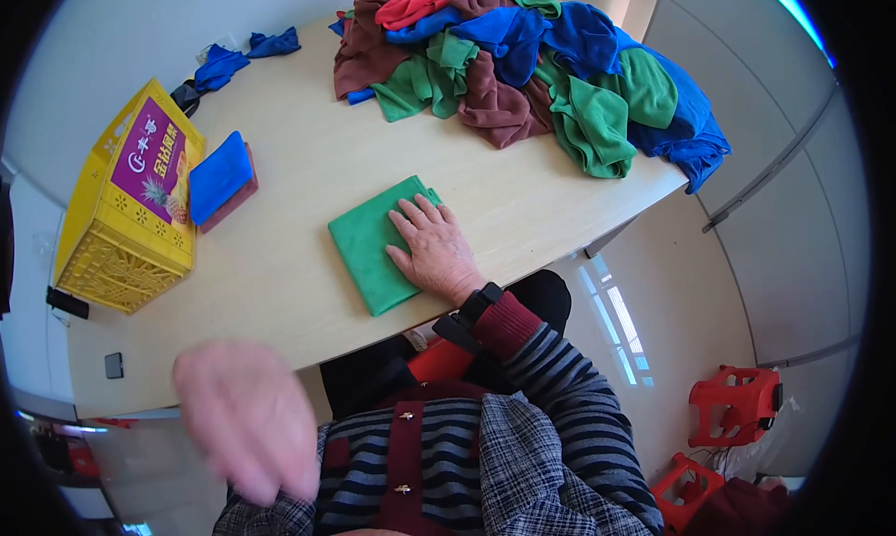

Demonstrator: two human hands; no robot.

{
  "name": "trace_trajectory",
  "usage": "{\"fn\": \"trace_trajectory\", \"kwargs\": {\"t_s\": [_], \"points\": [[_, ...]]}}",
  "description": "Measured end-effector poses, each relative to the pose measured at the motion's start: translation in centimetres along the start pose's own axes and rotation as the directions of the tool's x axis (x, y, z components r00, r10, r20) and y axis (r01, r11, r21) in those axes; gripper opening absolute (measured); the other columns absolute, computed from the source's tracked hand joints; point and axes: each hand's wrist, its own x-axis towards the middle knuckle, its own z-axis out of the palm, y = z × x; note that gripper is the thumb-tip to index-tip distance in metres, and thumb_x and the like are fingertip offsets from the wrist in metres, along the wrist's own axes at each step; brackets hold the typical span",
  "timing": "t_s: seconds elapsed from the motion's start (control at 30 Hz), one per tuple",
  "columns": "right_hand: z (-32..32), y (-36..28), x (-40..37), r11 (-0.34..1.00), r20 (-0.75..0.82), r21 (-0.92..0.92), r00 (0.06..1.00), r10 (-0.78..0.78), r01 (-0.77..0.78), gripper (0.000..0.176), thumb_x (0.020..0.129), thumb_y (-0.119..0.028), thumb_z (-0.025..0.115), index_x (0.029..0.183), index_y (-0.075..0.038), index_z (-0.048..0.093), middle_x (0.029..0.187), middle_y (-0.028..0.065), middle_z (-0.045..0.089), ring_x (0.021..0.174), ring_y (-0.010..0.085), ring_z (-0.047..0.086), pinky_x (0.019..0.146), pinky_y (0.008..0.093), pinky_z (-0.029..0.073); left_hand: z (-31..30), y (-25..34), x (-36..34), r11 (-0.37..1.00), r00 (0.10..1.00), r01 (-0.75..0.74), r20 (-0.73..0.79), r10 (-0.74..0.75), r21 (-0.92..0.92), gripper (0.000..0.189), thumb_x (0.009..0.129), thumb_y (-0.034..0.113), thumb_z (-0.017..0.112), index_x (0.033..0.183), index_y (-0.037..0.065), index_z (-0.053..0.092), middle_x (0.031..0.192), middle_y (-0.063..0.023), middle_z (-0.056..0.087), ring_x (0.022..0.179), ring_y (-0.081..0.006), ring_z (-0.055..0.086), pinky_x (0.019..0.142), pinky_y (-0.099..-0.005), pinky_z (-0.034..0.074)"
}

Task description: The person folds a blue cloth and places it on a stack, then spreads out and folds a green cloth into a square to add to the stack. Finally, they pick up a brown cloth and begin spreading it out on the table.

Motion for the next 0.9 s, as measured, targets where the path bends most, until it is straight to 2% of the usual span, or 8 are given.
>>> {"fn": "trace_trajectory", "kwargs": {"t_s": [0.03, 0.07, 0.17, 0.23, 0.37, 0.53, 0.63, 0.9], "points": [[0.0, 0.0, 0.1, 1.000, 0.013, 0.012, 1.000, -0.009, 0.009, 0.057, 0.096, -0.041, 0.061, 0.143, -0.008, 0.055, 0.151, 0.0141, 0.050, 0.146, 0.0351, 0.039, 0.121, 0.0493, 0.029, 1.3, -0.4, -0.9, 0.960, 0.863, 0.238, -0.486, -0.138, 0.150, 0.012, 0.096, -0.002, 0.064, 0.103, -0.010, 0.066, 0.098, -0.0231, 0.071, 0.087, -0.0312, 0.071, 0.082, -0.0380, 0.059], [0.1, 0.1, 0.2, 1.000, 0.002, 0.000, 1.000, -0.012, 0.012, 0.058, 0.096, -0.042, 0.061, 0.143, -0.008, 0.055, 0.151, 0.0142, 0.050, 0.145, 0.0353, 0.039, 0.121, 0.0499, 0.029, 1.4, -1.4, -1.2, 0.646, 0.646, 0.627, -0.754, -0.119, 0.436, 0.012, 0.096, 0.000, 0.064, 0.104, -0.009, 0.067, 0.099, -0.0182, 0.071, 0.087, -0.0248, 0.070, 0.080, -0.0340, 0.057], [0.3, 0.2, -0.1, 1.000, 0.008, -0.007, 1.000, -0.018, 0.018, 0.059, 0.096, -0.043, 0.060, 0.143, -0.008, 0.055, 0.151, 0.0145, 0.050, 0.145, 0.0355, 0.040, 0.121, 0.0511, 0.029, -2.0, -7.0, -6.6, 0.376, 0.427, 0.857, -0.894, -0.136, 0.352, 0.026, 0.101, 0.013, 0.058, 0.116, -0.008, 0.063, 0.103, -0.0127, 0.070, 0.094, -0.0225, 0.069, 0.083, -0.0338, 0.058], [0.4, 0.2, 0.2, 0.999, -0.086, -0.019, 0.995, -0.043, 0.042, 0.051, 0.095, -0.039, 0.063, 0.136, -0.007, 0.060, 0.144, 0.0155, 0.056, 0.140, 0.0358, 0.046, 0.119, 0.0496, 0.032, -2.8, -9.0, -9.9, 0.960, 0.288, 0.249, -0.936, -0.200, -0.129, 0.035, 0.106, 0.024, 0.053, 0.125, -0.005, 0.059, 0.117, -0.0128, 0.067, 0.106, -0.0222, 0.066, 0.090, -0.0340, 0.054], [0.6, 0.9, -0.1, 0.977, -0.184, 0.190, 0.981, -0.059, 0.094, 0.036, 0.094, -0.031, 0.068, 0.120, -0.006, 0.068, 0.126, 0.0139, 0.066, 0.127, 0.0345, 0.056, 0.112, 0.0468, 0.039, -2.6, -8.8, -10.5, 0.984, 0.161, -0.027, -0.973, -0.168, -0.174, 0.045, 0.109, 0.035, 0.048, 0.132, -0.002, 0.053, 0.129, -0.0154, 0.061, 0.114, -0.0228, 0.062, 0.092, -0.0354, 0.052], [-3.1, -3.5, -1.3, 0.706, -0.090, 0.708, 0.992, 0.088, 0.001, 0.016, 0.092, -0.020, 0.074, 0.099, -0.006, 0.070, 0.097, 0.0078, 0.071, 0.102, 0.0311, 0.063, 0.100, 0.0417, 0.046, -2.1, -7.2, -9.0, 0.990, 0.267, 0.138, -0.964, 0.002, 0.040, 0.050, 0.109, 0.040, 0.044, 0.135, -0.002, 0.051, 0.134, -0.0168, 0.057, 0.115, -0.0234, 0.060, 0.089, -0.0350, 0.052], [-5.8, -5.8, -0.8, 0.719, -0.139, 0.670, 0.982, -0.124, 0.186, 0.015, 0.094, -0.019, 0.073, 0.098, -0.006, 0.068, 0.091, 0.0062, 0.067, 0.092, 0.0290, 0.061, 0.094, 0.0388, 0.047, -2.1, -7.3, -8.9, 0.958, 0.346, 0.224, -0.934, 0.092, 0.178, 0.054, 0.109, 0.045, 0.040, 0.134, -0.002, 0.051, 0.132, -0.0170, 0.057, 0.111, -0.0234, 0.060, 0.085, -0.0343, 0.051], [-5.2, -7.6, -0.1, 0.654, -0.242, 0.710, 0.963, -0.122, 0.261, 0.012, 0.094, -0.015, 0.073, 0.094, -0.005, 0.066, 0.087, 0.0062, 0.065, 0.088, 0.0278, 0.061, 0.089, 0.0397, 0.048, -2.1, -7.2, -9.1, 0.895, 0.367, 0.362, -0.922, 0.121, 0.262, 0.055, 0.109, 0.047, 0.039, 0.132, -0.002, 0.051, 0.128, -0.0169, 0.059, 0.106, -0.0218, 0.061, 0.085, -0.0346, 0.051]]}}
